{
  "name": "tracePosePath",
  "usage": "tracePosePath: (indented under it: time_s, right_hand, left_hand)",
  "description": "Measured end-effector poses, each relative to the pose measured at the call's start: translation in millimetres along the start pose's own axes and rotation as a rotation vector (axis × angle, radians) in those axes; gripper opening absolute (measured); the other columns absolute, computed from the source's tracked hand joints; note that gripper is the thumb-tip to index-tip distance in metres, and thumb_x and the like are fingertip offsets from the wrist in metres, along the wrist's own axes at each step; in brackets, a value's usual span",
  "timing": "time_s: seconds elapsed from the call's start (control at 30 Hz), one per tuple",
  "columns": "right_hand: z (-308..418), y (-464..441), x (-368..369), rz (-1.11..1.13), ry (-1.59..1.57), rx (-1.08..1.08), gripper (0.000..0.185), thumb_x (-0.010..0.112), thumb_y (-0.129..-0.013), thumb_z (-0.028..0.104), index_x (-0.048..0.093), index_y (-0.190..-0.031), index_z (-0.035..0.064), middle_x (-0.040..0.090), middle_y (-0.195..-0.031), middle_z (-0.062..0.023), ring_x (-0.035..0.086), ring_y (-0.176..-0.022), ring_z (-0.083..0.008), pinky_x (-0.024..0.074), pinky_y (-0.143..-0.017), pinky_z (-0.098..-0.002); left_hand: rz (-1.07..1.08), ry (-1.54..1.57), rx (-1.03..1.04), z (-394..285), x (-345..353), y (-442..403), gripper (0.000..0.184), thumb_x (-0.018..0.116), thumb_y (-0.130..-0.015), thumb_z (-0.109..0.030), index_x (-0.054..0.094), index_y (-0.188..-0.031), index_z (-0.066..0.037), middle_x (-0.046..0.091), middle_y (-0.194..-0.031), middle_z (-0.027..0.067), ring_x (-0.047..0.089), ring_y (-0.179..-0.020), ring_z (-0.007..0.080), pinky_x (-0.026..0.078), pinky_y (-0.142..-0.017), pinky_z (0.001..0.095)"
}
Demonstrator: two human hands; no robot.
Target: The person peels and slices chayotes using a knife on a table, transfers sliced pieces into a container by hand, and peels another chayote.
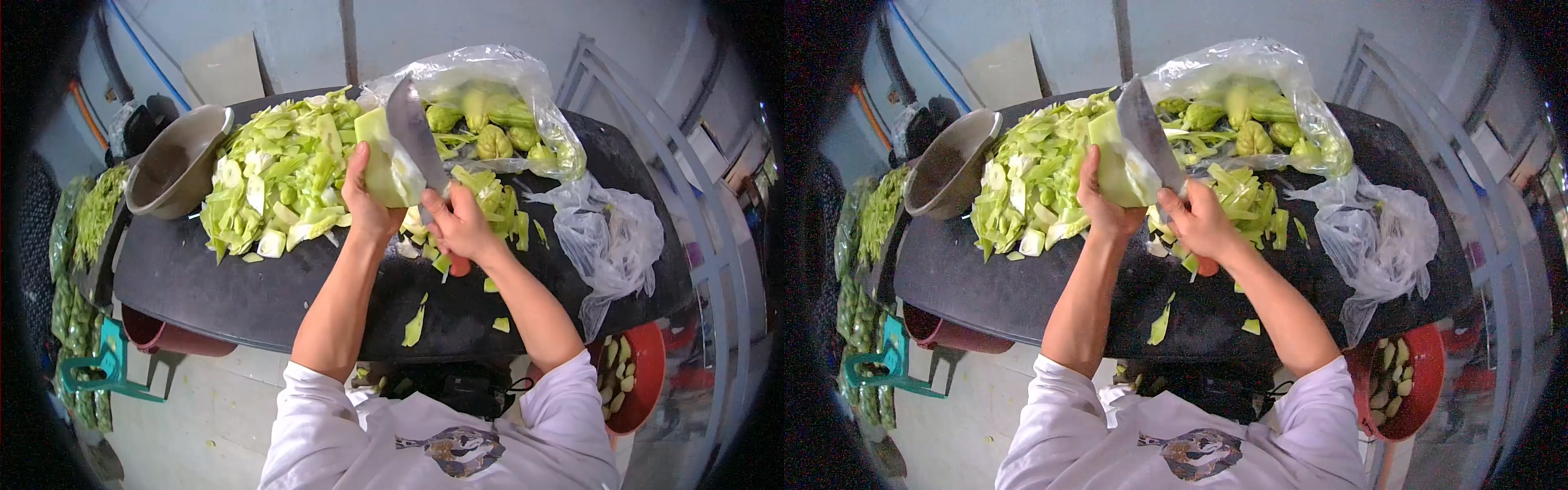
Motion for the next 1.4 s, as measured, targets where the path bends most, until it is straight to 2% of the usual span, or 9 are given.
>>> tracePosePath:
  time_s: [0.23,0.63,0.8,0.9,1.0,1.1,1.2,1.27,1.4]
  right_hand:
    - [-7.5,-5.2,2.3,0.058,0.014,-0.014,0.047,0.053,-0.099,0.048,0.051,-0.096,0.0015,0.047,-0.055,0.0002,0.044,-0.041,-0.0079,0.0376,-0.037,-0.0265]
    - [-4.8,-10.3,5.4,-0.103,0.080,-0.122,0.045,0.062,-0.096,0.042,0.057,-0.095,-0.0023,0.052,-0.057,-0.0007,0.048,-0.039,-0.0098,0.0390,-0.034,-0.0275]
    - [-9.8,-7.8,6.9,-0.114,0.059,0.068,0.039,0.067,-0.094,0.036,0.063,-0.093,-0.0032,0.059,-0.061,-0.0043,0.057,-0.050,-0.0118,0.0442,-0.046,-0.0299]
    - [-3.8,-11.9,4.0,-0.207,0.169,-0.120,0.037,0.068,-0.093,0.033,0.065,-0.093,-0.0033,0.062,-0.062,-0.0061,0.059,-0.054,-0.0126,0.0455,-0.051,-0.0317]
    - [5.4,-10.0,1.4,-0.277,0.340,-0.137,0.035,0.069,-0.092,0.032,0.066,-0.093,-0.0032,0.064,-0.064,-0.0083,0.059,-0.054,-0.0130,0.0467,-0.052,-0.0337]
    - [11.3,-6.8,0.4,-0.258,0.283,-0.162,0.036,0.069,-0.092,0.033,0.066,-0.092,-0.0027,0.064,-0.064,-0.0068,0.057,-0.054,-0.0118,0.0459,-0.052,-0.0333]
    - [9.7,-9.0,-12.0,-0.295,0.244,-0.163,0.038,0.070,-0.091,0.036,0.068,-0.092,-0.0024,0.064,-0.064,-0.0052,0.055,-0.054,-0.0098,0.0444,-0.051,-0.0317]
    - [7.5,-3.3,-22.3,-0.298,0.125,0.008,0.042,0.070,-0.091,0.039,0.069,-0.094,-0.0025,0.064,-0.063,-0.0038,0.053,-0.054,-0.0084,0.0430,-0.051,-0.0302]
    - [6.7,-5.4,-55.5,-0.428,0.333,-0.094,0.043,0.072,-0.088,0.042,0.072,-0.094,-0.0006,0.067,-0.066,-0.0054,0.062,-0.060,-0.0119,0.0472,-0.056,-0.0316]
  left_hand:
    - [0.028,-0.010,-0.038,2.2,5.8,2.4,0.045,0.054,-0.092,-0.045,0.059,-0.117,-0.008,0.065,-0.105,0.0082,0.064,-0.097,0.0255,0.051,-0.090,0.0419]
    - [-0.083,-0.013,0.035,8.2,-2.9,-2.2,0.044,0.053,-0.093,-0.047,0.059,-0.112,-0.008,0.064,-0.102,0.0084,0.063,-0.095,0.0251,0.051,-0.088,0.0421]
    - [-0.101,-0.041,0.043,9.2,-4.3,-2.0,0.044,0.054,-0.092,-0.048,0.058,-0.113,-0.008,0.063,-0.100,0.0083,0.062,-0.092,0.0250,0.051,-0.086,0.0418]
    - [-0.112,-0.064,0.074,9.2,-4.8,-6.1,0.041,0.055,-0.092,-0.045,0.058,-0.112,-0.009,0.062,-0.100,0.0076,0.062,-0.091,0.0235,0.052,-0.083,0.0399]
    - [-0.124,-0.292,0.242,-0.5,-3.8,-7.6,0.039,0.055,-0.093,-0.040,0.057,-0.115,-0.009,0.061,-0.102,0.0070,0.061,-0.092,0.0216,0.052,-0.081,0.0375]
    - [-0.091,-0.554,0.445,-14.1,-0.1,-6.9,0.036,0.054,-0.097,-0.025,0.053,-0.125,-0.003,0.061,-0.107,0.0066,0.061,-0.096,0.0175,0.050,-0.083,0.0320]
    - [-0.075,-0.309,0.274,-14.3,-6.5,-11.3,0.044,0.052,-0.098,-0.035,0.052,-0.128,-0.002,0.062,-0.115,0.0108,0.063,-0.097,0.0214,0.052,-0.082,0.0340]
    - [-0.064,-0.013,-0.032,-3.9,-8.1,-12.0,0.054,0.047,-0.097,-0.047,0.051,-0.129,-0.003,0.062,-0.118,0.0138,0.064,-0.096,0.0253,0.053,-0.081,0.0374]
    - [0.085,0.208,-0.069,-3.8,-10.2,-18.2,0.055,0.046,-0.096,-0.052,0.050,-0.130,-0.009,0.062,-0.115,0.0178,0.062,-0.098,0.0320,0.052,-0.080,0.0468]
Point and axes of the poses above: each hand's wrist, its own y-axis away from the middle knuckle, its own x-axis out of the palm, z = x × y, the point moved 6 cm from there along -y, towards the middle knuckle
